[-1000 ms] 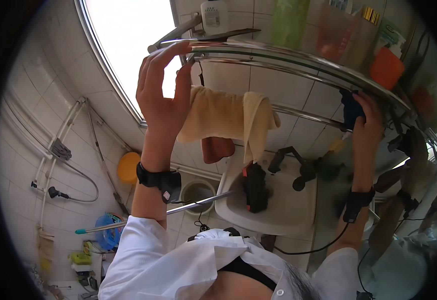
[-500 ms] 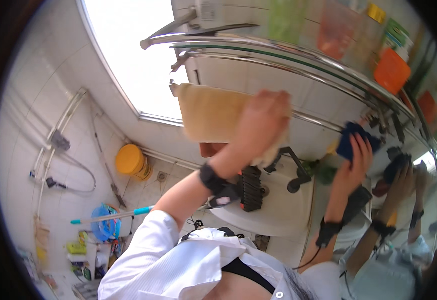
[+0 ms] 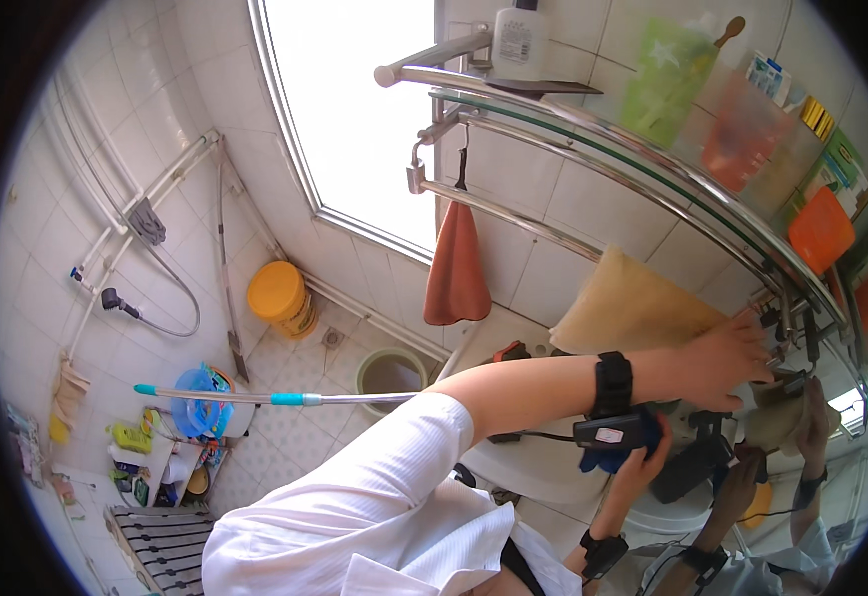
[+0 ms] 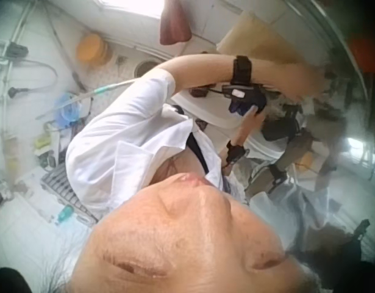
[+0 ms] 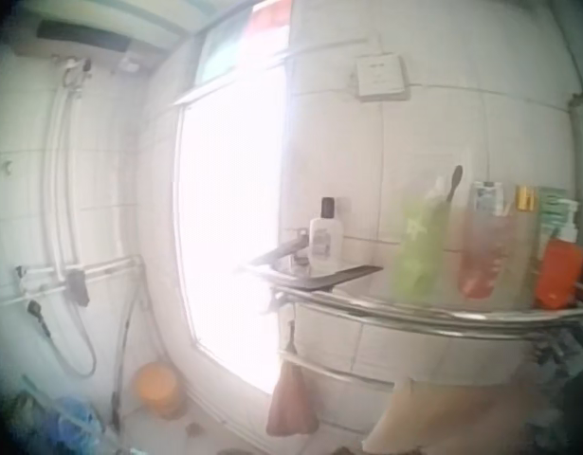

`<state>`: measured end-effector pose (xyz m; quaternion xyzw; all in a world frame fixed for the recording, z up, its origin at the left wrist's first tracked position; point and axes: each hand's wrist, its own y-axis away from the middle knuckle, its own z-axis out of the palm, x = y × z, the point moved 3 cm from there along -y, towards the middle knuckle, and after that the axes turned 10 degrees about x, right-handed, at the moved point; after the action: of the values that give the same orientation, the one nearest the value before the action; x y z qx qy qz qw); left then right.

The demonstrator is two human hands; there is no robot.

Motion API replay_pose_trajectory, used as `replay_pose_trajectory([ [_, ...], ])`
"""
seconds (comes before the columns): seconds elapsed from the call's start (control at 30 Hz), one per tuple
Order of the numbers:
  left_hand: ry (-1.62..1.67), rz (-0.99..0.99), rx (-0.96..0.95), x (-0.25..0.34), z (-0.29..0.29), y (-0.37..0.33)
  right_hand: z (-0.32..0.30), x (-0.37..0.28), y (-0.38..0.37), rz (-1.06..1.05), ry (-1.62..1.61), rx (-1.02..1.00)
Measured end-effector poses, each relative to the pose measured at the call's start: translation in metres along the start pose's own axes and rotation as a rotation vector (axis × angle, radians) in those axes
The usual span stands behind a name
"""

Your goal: Cleaning various surfaces and items in a bathroom including a mirror, shelf objects, and a window.

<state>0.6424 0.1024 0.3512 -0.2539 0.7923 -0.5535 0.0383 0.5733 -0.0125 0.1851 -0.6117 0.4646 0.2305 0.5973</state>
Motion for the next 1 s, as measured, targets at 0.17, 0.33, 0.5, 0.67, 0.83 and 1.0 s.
replay_pose_trajectory([
  [0.17,0.311,-0.101,0.119,0.025,-0.045,0.019,0.029,-0.033,0.018,0.112,0.005,-0.460],
  [0.33,0.074,-0.390,0.347,0.066,-0.199,0.124,0.077,-0.108,0.003,-0.127,-0.108,-0.611],
  [0.5,-0.369,-1.137,0.883,0.105,-0.320,0.342,0.138,-0.199,-0.023,-0.661,-0.248,-0.300],
  [0.67,-0.581,-1.611,1.338,0.219,-0.327,0.542,0.225,-0.218,-0.026,-0.835,-0.130,-0.293],
  [0.83,-0.241,-1.767,1.965,0.287,-0.312,0.647,0.268,-0.208,0.054,-0.785,-0.369,-0.683],
  [1.0,-0.013,-1.628,2.261,0.290,-0.369,0.692,0.269,-0.131,0.163,-0.242,-0.363,-1.046],
])
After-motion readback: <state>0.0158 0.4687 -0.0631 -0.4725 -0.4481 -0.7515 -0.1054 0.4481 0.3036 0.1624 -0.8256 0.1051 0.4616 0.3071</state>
